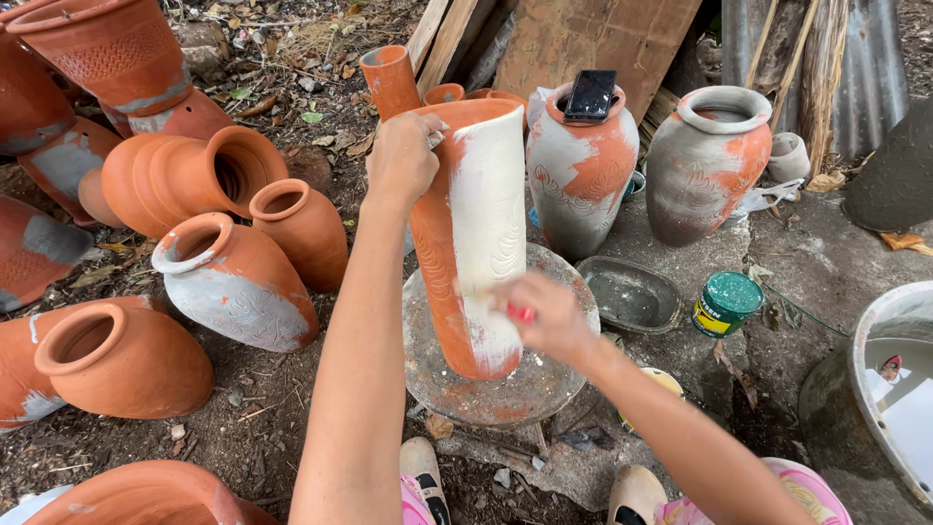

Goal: The person paints a white decorative layer onto a tall orange clay pot using a paintbrush while sitting outdoors surrounded by other pottery pieces.

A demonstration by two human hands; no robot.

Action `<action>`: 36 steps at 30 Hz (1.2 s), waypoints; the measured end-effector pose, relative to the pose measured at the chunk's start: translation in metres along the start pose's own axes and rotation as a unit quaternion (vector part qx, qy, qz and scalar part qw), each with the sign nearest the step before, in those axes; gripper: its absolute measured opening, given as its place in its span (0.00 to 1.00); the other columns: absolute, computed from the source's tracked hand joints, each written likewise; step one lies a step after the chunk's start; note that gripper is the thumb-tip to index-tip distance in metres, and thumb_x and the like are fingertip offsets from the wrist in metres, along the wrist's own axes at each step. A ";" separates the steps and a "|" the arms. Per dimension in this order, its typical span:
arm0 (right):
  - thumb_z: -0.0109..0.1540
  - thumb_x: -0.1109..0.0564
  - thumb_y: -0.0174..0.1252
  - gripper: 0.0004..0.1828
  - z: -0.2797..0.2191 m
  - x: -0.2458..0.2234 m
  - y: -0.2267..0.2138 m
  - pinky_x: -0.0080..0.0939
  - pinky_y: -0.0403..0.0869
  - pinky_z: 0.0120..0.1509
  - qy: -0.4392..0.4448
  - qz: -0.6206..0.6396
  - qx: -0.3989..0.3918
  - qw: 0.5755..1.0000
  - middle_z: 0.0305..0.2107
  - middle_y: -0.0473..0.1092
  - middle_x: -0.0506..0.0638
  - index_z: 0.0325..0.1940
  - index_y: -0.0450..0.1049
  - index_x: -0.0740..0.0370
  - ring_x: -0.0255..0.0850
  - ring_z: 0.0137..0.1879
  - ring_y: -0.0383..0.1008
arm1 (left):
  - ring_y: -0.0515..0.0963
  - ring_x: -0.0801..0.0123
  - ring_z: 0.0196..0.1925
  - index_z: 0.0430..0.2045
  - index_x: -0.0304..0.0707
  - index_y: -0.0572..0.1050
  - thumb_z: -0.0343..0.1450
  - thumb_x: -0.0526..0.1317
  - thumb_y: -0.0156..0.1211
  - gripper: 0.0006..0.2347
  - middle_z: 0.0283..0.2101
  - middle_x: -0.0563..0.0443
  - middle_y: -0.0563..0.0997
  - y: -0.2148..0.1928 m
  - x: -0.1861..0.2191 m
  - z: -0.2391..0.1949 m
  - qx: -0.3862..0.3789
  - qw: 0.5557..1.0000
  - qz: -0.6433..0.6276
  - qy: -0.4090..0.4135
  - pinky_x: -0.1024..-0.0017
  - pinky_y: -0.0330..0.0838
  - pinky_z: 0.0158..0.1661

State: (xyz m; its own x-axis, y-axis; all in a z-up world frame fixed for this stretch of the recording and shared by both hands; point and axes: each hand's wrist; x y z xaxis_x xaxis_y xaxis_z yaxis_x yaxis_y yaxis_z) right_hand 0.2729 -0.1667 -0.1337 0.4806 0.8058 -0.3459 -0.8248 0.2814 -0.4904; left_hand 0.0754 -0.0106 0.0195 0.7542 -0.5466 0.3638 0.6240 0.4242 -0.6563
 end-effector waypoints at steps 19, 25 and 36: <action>0.59 0.67 0.66 0.08 0.028 0.005 -0.015 0.40 0.78 0.44 0.017 -0.025 0.051 0.998 0.35 0.76 0.52 0.41 0.81 0.60 0.42 0.40 0.77 | 0.80 0.45 0.47 0.38 0.43 0.83 0.65 0.25 0.54 0.15 0.43 0.43 0.83 -0.013 -0.010 -0.005 0.004 1.000 0.007 -0.009 0.52 0.74 0.43; 0.50 0.70 0.64 0.19 0.024 -0.006 -0.016 0.42 0.80 0.48 -0.162 -0.131 0.026 0.978 0.49 0.75 0.53 0.44 0.78 0.59 0.48 0.50 0.80 | 0.81 0.45 0.46 0.42 0.44 0.82 0.65 0.25 0.53 0.17 0.43 0.42 0.83 -0.022 -0.022 -0.010 -0.004 0.999 0.002 -0.037 0.52 0.74 0.43; 0.61 0.61 0.66 0.07 0.017 0.009 -0.008 0.45 0.74 0.38 -0.030 -0.047 -0.092 0.994 0.26 0.71 0.51 0.30 0.76 0.55 0.46 0.34 0.75 | 0.81 0.41 0.41 0.40 0.36 0.83 0.63 0.22 0.52 0.17 0.38 0.35 0.82 -0.037 -0.055 -0.028 0.032 0.998 -0.033 0.033 0.56 0.74 0.41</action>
Point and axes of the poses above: each hand's wrist, its own z-axis towards the middle knuckle, its own y-axis out of the palm, x = y × z
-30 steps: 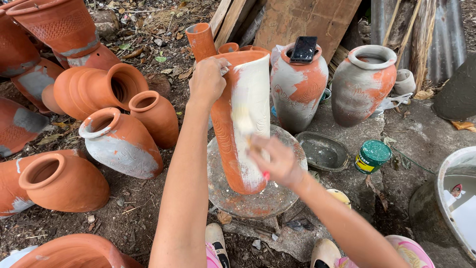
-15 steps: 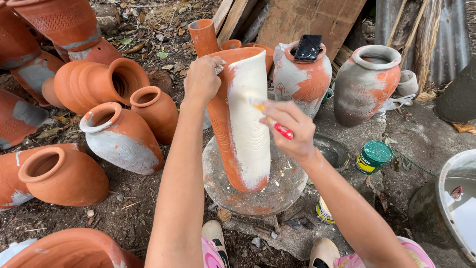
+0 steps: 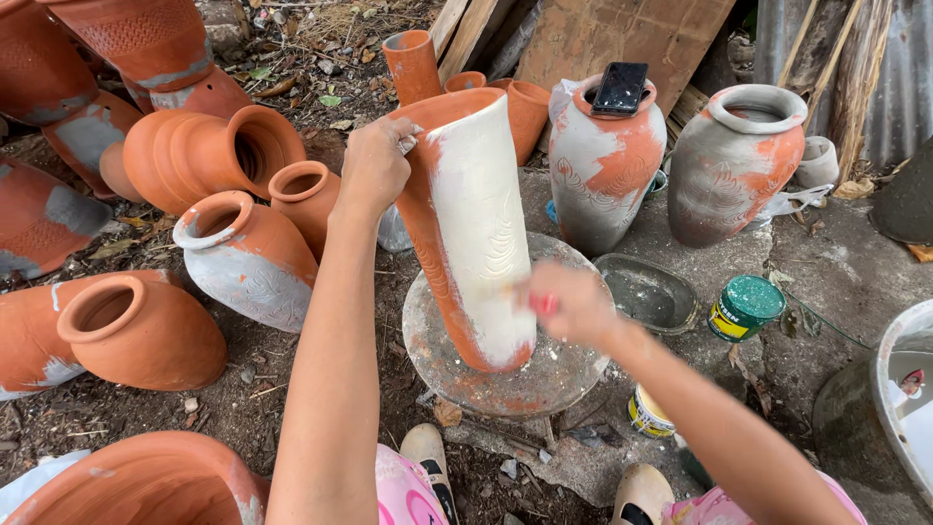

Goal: The person paints a white decorative layer onto a tall orange clay pot using a paintbrush while sitting outdoors surrounded by other pottery pieces.

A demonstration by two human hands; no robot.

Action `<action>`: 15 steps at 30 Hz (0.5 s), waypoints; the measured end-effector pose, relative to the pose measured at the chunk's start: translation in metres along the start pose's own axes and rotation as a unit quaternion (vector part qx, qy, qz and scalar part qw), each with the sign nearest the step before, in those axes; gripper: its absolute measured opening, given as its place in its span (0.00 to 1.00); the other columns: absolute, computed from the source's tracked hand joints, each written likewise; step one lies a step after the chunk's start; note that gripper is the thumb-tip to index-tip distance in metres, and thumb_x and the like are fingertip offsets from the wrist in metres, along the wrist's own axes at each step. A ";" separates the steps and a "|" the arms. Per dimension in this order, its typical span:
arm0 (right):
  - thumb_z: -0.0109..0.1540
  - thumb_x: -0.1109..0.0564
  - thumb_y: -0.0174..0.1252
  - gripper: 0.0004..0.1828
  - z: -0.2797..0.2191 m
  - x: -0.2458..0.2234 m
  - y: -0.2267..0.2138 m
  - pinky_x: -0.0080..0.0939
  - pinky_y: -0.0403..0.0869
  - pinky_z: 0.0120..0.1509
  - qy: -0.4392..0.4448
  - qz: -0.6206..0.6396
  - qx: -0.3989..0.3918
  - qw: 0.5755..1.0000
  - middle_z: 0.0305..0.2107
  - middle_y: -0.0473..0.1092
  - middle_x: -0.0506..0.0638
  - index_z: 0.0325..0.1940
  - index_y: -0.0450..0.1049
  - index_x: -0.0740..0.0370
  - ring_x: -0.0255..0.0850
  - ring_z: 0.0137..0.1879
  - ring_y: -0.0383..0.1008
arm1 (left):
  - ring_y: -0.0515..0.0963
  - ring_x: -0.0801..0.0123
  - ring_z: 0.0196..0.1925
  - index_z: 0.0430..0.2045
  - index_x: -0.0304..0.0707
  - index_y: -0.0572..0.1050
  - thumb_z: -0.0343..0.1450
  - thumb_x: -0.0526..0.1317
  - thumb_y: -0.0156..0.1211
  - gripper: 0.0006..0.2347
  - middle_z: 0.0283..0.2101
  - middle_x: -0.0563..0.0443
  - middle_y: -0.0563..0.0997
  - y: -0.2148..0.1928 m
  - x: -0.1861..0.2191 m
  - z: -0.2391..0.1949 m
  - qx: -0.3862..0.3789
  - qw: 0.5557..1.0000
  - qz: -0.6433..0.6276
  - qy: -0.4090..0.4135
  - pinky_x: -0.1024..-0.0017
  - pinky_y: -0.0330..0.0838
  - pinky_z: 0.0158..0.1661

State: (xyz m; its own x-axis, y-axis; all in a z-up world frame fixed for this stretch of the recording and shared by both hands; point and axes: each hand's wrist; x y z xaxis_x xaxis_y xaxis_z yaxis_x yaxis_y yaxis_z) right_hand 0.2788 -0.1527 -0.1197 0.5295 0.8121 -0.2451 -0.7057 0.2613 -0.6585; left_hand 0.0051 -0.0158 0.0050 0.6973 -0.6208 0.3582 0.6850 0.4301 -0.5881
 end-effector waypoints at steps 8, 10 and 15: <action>0.51 0.73 0.59 0.19 0.022 -0.008 -0.021 0.41 0.78 0.45 -0.113 0.018 0.125 0.985 0.50 0.77 0.58 0.44 0.79 0.60 0.48 0.44 0.79 | 0.81 0.42 0.39 0.39 0.35 0.82 0.63 0.21 0.51 0.17 0.36 0.36 0.82 -0.006 0.010 -0.003 -0.009 1.000 -0.016 -0.025 0.55 0.73 0.39; 0.52 0.69 0.63 0.20 -0.043 -0.012 0.006 0.47 0.78 0.54 -0.150 0.021 0.076 0.986 0.51 0.74 0.58 0.46 0.75 0.59 0.53 0.52 0.78 | 0.80 0.43 0.39 0.38 0.36 0.83 0.62 0.22 0.51 0.17 0.36 0.38 0.83 -0.007 0.017 -0.007 0.008 0.999 -0.005 -0.030 0.55 0.72 0.39; 0.51 0.70 0.63 0.17 -0.157 -0.006 0.015 0.39 0.81 0.52 0.051 0.112 -0.111 0.986 0.48 0.78 0.47 0.41 0.77 0.55 0.43 0.48 0.80 | 0.79 0.46 0.40 0.37 0.38 0.83 0.67 0.26 0.55 0.12 0.33 0.41 0.81 -0.016 0.039 -0.020 -0.015 0.992 0.116 0.050 0.49 0.65 0.57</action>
Point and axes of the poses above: each hand's wrist, its own z-axis towards the middle knuckle, its own y-axis out of the palm, x = y × z
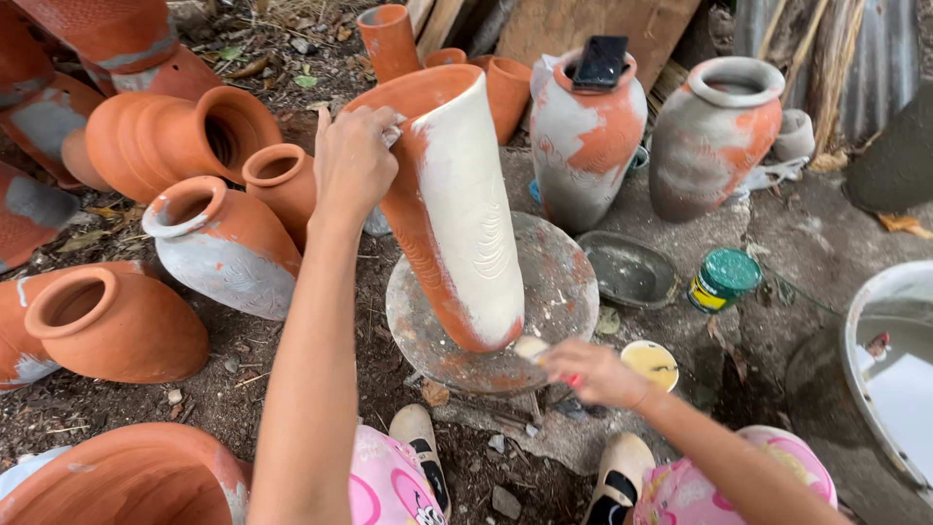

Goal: The person paints a white decorative layer onto a tall orange clay pot using a paintbrush while sitting outdoors surrounded by other pottery pieces.

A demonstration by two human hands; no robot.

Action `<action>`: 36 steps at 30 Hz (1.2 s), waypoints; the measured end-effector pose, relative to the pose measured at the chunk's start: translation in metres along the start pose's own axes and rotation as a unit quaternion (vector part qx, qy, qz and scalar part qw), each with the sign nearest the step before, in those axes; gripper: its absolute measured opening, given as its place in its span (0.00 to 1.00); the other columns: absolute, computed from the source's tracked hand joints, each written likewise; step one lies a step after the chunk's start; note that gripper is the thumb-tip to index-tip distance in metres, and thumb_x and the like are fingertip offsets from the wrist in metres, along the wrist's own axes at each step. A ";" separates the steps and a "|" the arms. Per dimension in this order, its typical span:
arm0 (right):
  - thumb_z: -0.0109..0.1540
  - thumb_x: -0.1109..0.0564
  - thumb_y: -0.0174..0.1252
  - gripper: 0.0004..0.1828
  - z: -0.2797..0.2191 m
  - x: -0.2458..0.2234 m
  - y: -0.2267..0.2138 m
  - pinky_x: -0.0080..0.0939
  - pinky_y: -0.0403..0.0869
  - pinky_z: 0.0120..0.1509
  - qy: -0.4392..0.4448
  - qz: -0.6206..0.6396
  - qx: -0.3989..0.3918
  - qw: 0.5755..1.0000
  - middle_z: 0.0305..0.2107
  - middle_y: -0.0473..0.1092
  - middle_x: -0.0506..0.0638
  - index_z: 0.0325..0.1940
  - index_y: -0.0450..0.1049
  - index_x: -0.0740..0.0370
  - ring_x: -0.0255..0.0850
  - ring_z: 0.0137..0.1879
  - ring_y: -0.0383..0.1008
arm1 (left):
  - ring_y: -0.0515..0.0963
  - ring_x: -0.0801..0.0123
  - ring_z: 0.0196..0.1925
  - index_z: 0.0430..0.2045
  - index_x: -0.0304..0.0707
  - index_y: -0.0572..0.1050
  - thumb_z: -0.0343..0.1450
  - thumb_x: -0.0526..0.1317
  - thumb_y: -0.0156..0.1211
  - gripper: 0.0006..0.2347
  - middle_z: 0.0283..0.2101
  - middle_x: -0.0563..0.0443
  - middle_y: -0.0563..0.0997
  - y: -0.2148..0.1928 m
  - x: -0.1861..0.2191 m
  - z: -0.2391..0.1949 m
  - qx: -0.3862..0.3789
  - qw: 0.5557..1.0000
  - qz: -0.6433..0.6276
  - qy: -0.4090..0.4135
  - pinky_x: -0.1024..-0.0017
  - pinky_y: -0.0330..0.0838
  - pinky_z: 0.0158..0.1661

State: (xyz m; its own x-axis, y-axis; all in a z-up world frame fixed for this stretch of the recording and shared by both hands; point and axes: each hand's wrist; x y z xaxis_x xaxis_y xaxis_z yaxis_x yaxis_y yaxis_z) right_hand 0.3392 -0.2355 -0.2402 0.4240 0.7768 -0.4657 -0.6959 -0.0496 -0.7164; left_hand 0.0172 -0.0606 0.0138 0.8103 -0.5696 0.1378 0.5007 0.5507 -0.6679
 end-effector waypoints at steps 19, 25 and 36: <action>0.58 0.53 0.68 0.12 -0.224 0.172 0.015 0.40 0.80 0.47 0.586 -0.014 0.142 0.798 0.33 0.81 0.55 0.43 0.83 0.60 0.41 0.38 0.84 | 0.76 0.56 0.42 0.45 0.36 0.80 0.70 0.24 0.60 0.12 0.33 0.47 0.76 -0.028 0.083 -0.038 -0.069 0.979 -0.048 0.188 0.55 0.58 0.74; 0.54 0.55 0.70 0.15 -0.245 0.177 0.058 0.44 0.77 0.49 0.511 -0.057 0.131 0.847 0.39 0.80 0.60 0.44 0.83 0.60 0.50 0.43 0.82 | 0.76 0.55 0.45 0.41 0.32 0.77 0.73 0.24 0.58 0.07 0.38 0.45 0.78 0.005 0.021 0.003 0.004 0.978 -0.038 0.205 0.57 0.61 0.63; 0.58 0.55 0.66 0.13 -0.201 0.086 0.003 0.46 0.78 0.47 0.487 -0.038 0.062 0.870 0.40 0.78 0.55 0.44 0.81 0.61 0.49 0.42 0.82 | 0.77 0.50 0.39 0.35 0.24 0.74 0.73 0.20 0.55 0.04 0.36 0.38 0.77 0.021 -0.006 0.022 0.046 0.978 -0.058 0.196 0.62 0.67 0.42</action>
Point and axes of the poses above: each hand's wrist, its own z-axis towards the middle knuckle, its own y-axis out of the palm, x = y × z
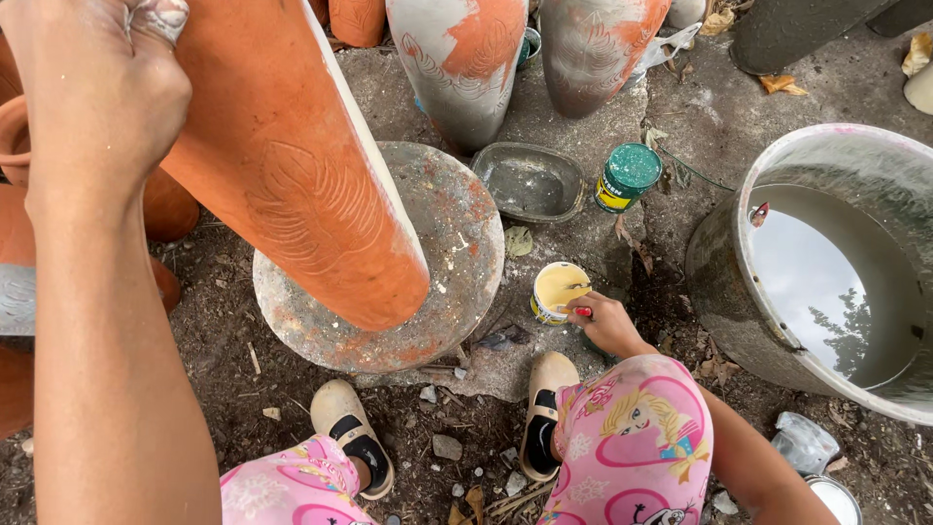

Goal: The person paints a white decorative layer onto a tall orange clay pot using a paintbrush while sitting outdoors surrounded by other pottery pieces.

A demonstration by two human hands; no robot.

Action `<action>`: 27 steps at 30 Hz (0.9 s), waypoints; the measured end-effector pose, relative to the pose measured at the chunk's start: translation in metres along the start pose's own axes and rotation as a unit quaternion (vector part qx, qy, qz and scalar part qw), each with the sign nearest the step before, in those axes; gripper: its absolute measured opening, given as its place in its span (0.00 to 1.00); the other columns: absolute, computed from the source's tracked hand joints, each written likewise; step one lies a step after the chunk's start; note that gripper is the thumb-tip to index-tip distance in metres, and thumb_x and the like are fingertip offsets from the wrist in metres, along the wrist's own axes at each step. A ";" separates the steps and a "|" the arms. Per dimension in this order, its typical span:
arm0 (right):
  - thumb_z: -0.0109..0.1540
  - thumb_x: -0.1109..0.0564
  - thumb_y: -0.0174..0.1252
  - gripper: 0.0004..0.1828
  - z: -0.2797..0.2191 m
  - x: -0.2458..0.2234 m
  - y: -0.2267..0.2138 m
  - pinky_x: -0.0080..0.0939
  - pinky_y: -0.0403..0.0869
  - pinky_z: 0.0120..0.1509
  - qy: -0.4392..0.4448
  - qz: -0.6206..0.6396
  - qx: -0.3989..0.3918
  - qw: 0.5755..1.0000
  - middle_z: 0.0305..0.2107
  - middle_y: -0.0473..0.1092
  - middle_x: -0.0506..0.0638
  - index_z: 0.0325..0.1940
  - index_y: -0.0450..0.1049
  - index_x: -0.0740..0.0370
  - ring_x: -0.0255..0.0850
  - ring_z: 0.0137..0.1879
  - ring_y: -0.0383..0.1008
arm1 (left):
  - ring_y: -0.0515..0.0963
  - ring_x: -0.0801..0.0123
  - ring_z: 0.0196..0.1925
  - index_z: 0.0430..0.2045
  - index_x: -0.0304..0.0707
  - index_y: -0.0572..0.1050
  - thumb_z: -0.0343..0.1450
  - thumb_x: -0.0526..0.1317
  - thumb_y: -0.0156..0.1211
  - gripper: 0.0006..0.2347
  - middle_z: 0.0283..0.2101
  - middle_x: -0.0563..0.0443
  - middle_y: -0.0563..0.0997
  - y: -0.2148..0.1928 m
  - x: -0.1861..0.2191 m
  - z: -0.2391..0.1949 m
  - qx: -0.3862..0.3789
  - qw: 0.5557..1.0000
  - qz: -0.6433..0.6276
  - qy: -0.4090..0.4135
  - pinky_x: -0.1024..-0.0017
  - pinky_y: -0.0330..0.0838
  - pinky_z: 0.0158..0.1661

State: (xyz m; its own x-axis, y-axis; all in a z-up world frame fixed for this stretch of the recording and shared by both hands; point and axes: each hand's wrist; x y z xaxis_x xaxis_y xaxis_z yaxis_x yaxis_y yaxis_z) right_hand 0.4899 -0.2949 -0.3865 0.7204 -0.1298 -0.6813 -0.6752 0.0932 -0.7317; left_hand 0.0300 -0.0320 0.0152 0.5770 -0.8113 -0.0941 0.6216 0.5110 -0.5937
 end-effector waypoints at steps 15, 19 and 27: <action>0.61 0.68 0.62 0.07 -0.006 0.063 0.009 0.40 0.81 0.48 0.346 0.462 0.351 0.738 0.38 0.74 0.61 0.38 0.72 0.77 0.48 0.43 0.82 | 0.78 0.51 0.33 0.33 0.25 0.77 0.72 0.19 0.56 0.06 0.31 0.39 0.78 -0.002 0.014 0.006 -0.007 0.998 -0.030 -0.051 0.61 0.68 0.36; 0.61 0.68 0.61 0.06 -0.019 0.064 0.012 0.41 0.82 0.47 0.333 0.483 0.398 0.705 0.38 0.75 0.63 0.39 0.73 0.77 0.49 0.43 0.82 | 0.78 0.49 0.34 0.33 0.26 0.77 0.71 0.20 0.56 0.06 0.31 0.38 0.78 -0.001 0.010 0.009 -0.029 0.999 -0.003 -0.032 0.58 0.69 0.39; 0.64 0.58 0.63 0.11 -0.059 0.075 -0.006 0.40 0.82 0.49 0.315 0.484 0.321 0.750 0.40 0.76 0.59 0.45 0.75 0.70 0.46 0.46 0.81 | 0.78 0.46 0.43 0.35 0.28 0.76 0.68 0.21 0.56 0.07 0.39 0.36 0.78 -0.009 -0.009 0.009 -0.004 0.997 -0.062 -0.034 0.57 0.73 0.45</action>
State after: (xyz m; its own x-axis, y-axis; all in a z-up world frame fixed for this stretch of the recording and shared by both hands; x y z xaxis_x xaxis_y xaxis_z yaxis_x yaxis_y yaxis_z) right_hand 0.5382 -0.3631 -0.4321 -0.4135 -0.1160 -0.9031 -0.4721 0.8754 0.1037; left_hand 0.0236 -0.0264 0.0281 0.5308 -0.8467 0.0357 0.6870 0.4053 -0.6031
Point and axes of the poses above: each hand's wrist, its own z-axis towards the middle knuckle, its own y-axis out of the palm, x = y × z
